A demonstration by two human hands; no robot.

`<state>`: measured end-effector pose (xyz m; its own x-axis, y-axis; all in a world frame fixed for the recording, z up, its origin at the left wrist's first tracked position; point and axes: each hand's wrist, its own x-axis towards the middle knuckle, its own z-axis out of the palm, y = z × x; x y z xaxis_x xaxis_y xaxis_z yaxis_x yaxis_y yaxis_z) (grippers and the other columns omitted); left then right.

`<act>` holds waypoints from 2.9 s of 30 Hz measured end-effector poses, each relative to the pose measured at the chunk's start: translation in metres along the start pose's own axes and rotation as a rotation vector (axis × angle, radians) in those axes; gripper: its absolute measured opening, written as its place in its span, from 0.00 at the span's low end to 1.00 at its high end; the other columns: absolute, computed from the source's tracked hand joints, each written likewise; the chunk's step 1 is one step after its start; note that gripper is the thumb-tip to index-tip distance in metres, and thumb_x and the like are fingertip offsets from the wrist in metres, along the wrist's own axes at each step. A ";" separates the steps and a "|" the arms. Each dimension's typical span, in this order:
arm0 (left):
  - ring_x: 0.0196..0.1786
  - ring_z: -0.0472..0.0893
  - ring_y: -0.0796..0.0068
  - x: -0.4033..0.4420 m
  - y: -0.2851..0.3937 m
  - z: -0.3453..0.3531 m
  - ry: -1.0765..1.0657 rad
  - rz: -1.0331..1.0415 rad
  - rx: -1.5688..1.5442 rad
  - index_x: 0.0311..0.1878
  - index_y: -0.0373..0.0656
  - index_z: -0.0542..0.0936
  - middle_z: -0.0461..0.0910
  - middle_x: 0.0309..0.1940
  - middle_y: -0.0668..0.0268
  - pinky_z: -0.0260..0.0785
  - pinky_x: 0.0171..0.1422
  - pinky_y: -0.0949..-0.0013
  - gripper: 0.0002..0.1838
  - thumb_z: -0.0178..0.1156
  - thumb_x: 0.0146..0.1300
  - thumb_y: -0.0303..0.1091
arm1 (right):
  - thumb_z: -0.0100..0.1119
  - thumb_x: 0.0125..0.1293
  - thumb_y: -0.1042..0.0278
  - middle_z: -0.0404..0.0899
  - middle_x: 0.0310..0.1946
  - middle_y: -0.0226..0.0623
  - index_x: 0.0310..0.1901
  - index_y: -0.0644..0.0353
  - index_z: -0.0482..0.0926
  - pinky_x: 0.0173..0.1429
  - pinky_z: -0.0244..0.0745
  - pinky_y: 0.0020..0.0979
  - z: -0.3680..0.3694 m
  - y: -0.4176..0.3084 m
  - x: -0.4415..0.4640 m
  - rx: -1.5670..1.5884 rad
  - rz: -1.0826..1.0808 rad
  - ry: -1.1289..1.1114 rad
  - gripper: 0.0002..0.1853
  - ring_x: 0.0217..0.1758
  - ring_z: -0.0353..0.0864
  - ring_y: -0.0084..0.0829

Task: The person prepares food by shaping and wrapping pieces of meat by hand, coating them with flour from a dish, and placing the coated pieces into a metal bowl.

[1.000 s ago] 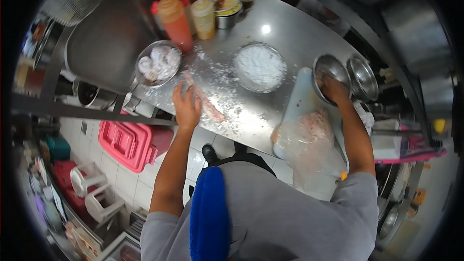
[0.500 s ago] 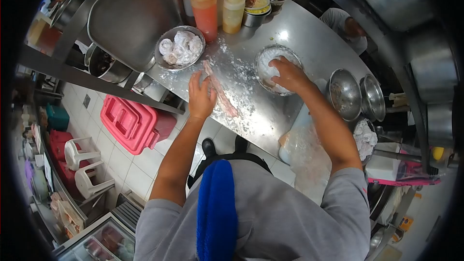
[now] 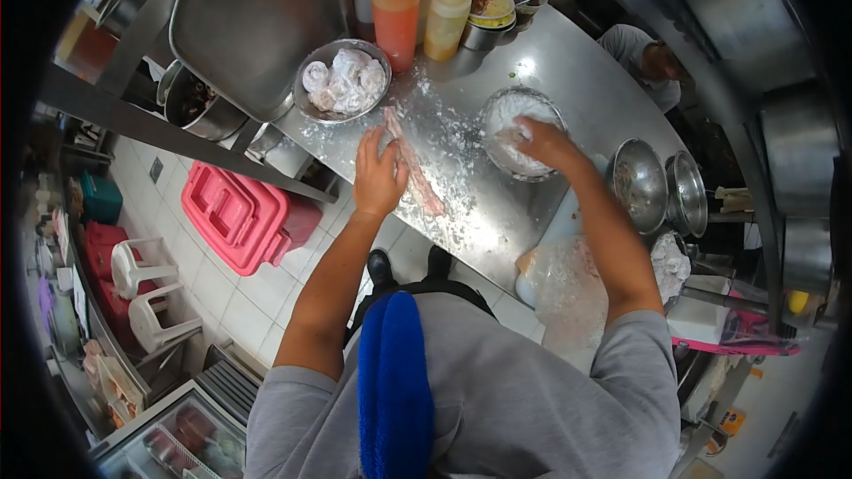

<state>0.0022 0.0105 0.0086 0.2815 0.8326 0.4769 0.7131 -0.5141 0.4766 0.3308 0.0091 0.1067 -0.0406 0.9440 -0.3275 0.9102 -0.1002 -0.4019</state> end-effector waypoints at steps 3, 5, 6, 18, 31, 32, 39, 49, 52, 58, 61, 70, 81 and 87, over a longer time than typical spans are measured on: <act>0.69 0.60 0.42 0.000 0.003 -0.001 0.002 -0.008 -0.014 0.50 0.36 0.76 0.63 0.65 0.49 0.57 0.71 0.48 0.18 0.60 0.55 0.29 | 0.59 0.63 0.62 0.81 0.44 0.57 0.56 0.55 0.75 0.57 0.74 0.43 -0.012 0.002 0.001 0.030 0.160 0.087 0.20 0.50 0.81 0.51; 0.69 0.60 0.42 0.000 0.004 -0.002 0.002 -0.024 -0.022 0.50 0.36 0.76 0.63 0.65 0.48 0.57 0.71 0.48 0.18 0.60 0.55 0.29 | 0.64 0.60 0.62 0.81 0.46 0.55 0.56 0.54 0.74 0.57 0.74 0.43 -0.015 0.001 0.001 -0.104 0.151 0.168 0.22 0.52 0.80 0.50; 0.69 0.60 0.42 0.000 0.004 -0.002 -0.004 -0.023 -0.014 0.50 0.36 0.77 0.63 0.65 0.48 0.57 0.71 0.48 0.18 0.60 0.55 0.29 | 0.64 0.60 0.62 0.81 0.46 0.55 0.56 0.54 0.74 0.57 0.74 0.43 -0.010 0.003 0.002 -0.105 0.147 0.167 0.22 0.52 0.80 0.50; 0.69 0.60 0.43 0.001 0.005 -0.006 -0.013 -0.035 -0.044 0.50 0.37 0.77 0.62 0.65 0.47 0.55 0.72 0.50 0.18 0.61 0.55 0.29 | 0.61 0.58 0.64 0.77 0.52 0.50 0.53 0.55 0.78 0.58 0.74 0.40 -0.009 0.015 0.014 0.024 0.046 0.207 0.19 0.51 0.80 0.49; 0.56 0.73 0.51 -0.024 0.027 -0.038 0.025 -0.021 -0.283 0.50 0.39 0.78 0.75 0.52 0.56 0.67 0.61 0.55 0.18 0.61 0.54 0.21 | 0.59 0.62 0.70 0.82 0.37 0.43 0.44 0.61 0.79 0.45 0.77 0.37 0.093 -0.111 0.051 0.263 -0.424 -0.193 0.10 0.40 0.81 0.40; 0.52 0.75 0.54 -0.028 0.027 -0.035 -0.024 0.020 -0.299 0.48 0.39 0.79 0.76 0.49 0.57 0.69 0.57 0.58 0.17 0.62 0.54 0.21 | 0.59 0.60 0.69 0.82 0.36 0.47 0.44 0.61 0.78 0.45 0.76 0.42 0.111 -0.106 0.058 0.101 -0.591 0.028 0.11 0.38 0.82 0.50; 0.50 0.78 0.53 -0.033 0.018 -0.015 -0.004 0.058 -0.239 0.49 0.38 0.78 0.74 0.53 0.53 0.74 0.53 0.61 0.18 0.63 0.52 0.19 | 0.64 0.58 0.68 0.78 0.43 0.49 0.45 0.59 0.78 0.51 0.75 0.43 0.090 -0.102 -0.007 0.154 -0.506 0.153 0.14 0.47 0.79 0.50; 0.47 0.77 0.57 -0.023 0.022 -0.020 0.002 0.104 -0.228 0.40 0.38 0.81 0.79 0.42 0.60 0.72 0.51 0.62 0.09 0.61 0.53 0.21 | 0.68 0.49 0.69 0.75 0.43 0.41 0.45 0.56 0.78 0.43 0.80 0.39 0.122 -0.080 -0.065 -0.065 -0.793 0.282 0.19 0.46 0.78 0.42; 0.51 0.77 0.56 -0.026 0.028 -0.026 -0.068 -0.077 -0.337 0.49 0.39 0.79 0.74 0.51 0.57 0.72 0.54 0.61 0.16 0.65 0.55 0.23 | 0.68 0.51 0.68 0.73 0.44 0.40 0.47 0.56 0.77 0.42 0.79 0.39 0.116 -0.084 -0.067 -0.018 -0.696 0.178 0.19 0.48 0.77 0.41; 0.52 0.77 0.56 -0.027 0.020 -0.031 -0.050 -0.019 -0.346 0.49 0.40 0.78 0.73 0.53 0.57 0.72 0.54 0.62 0.16 0.65 0.56 0.24 | 0.67 0.51 0.70 0.72 0.42 0.40 0.45 0.59 0.77 0.40 0.79 0.38 0.119 -0.086 -0.060 -0.047 -0.764 0.230 0.18 0.44 0.77 0.39; 0.51 0.77 0.56 -0.026 0.022 -0.030 -0.095 0.007 -0.322 0.47 0.40 0.79 0.75 0.50 0.58 0.72 0.53 0.62 0.14 0.65 0.55 0.24 | 0.66 0.50 0.71 0.73 0.39 0.39 0.40 0.60 0.77 0.38 0.79 0.36 0.122 -0.091 -0.055 -0.116 -0.792 0.294 0.15 0.41 0.77 0.37; 0.48 0.77 0.56 -0.026 0.024 -0.026 -0.008 0.057 -0.254 0.44 0.39 0.80 0.77 0.44 0.60 0.71 0.51 0.61 0.13 0.64 0.54 0.22 | 0.65 0.47 0.70 0.74 0.33 0.35 0.34 0.57 0.76 0.32 0.79 0.35 0.121 -0.100 -0.046 -0.140 -0.763 0.336 0.11 0.36 0.79 0.34; 0.46 0.78 0.60 -0.027 0.023 -0.020 0.017 -0.028 -0.270 0.42 0.39 0.80 0.76 0.45 0.61 0.73 0.50 0.62 0.12 0.63 0.53 0.22 | 0.65 0.51 0.67 0.78 0.36 0.38 0.37 0.57 0.77 0.40 0.78 0.43 0.061 -0.132 -0.011 -0.108 -0.664 0.169 0.12 0.39 0.82 0.43; 0.50 0.78 0.57 -0.018 0.023 -0.023 0.019 -0.122 -0.341 0.46 0.38 0.80 0.74 0.50 0.57 0.73 0.51 0.64 0.14 0.59 0.55 0.18 | 0.62 0.53 0.66 0.80 0.38 0.42 0.40 0.59 0.80 0.45 0.77 0.45 0.047 -0.137 0.007 -0.126 -0.685 0.023 0.12 0.41 0.82 0.48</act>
<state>-0.0014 -0.0214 0.0277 0.1931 0.8896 0.4139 0.4845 -0.4533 0.7482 0.1870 0.0142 0.1196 -0.6154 0.7880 -0.0167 0.7233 0.5562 -0.4092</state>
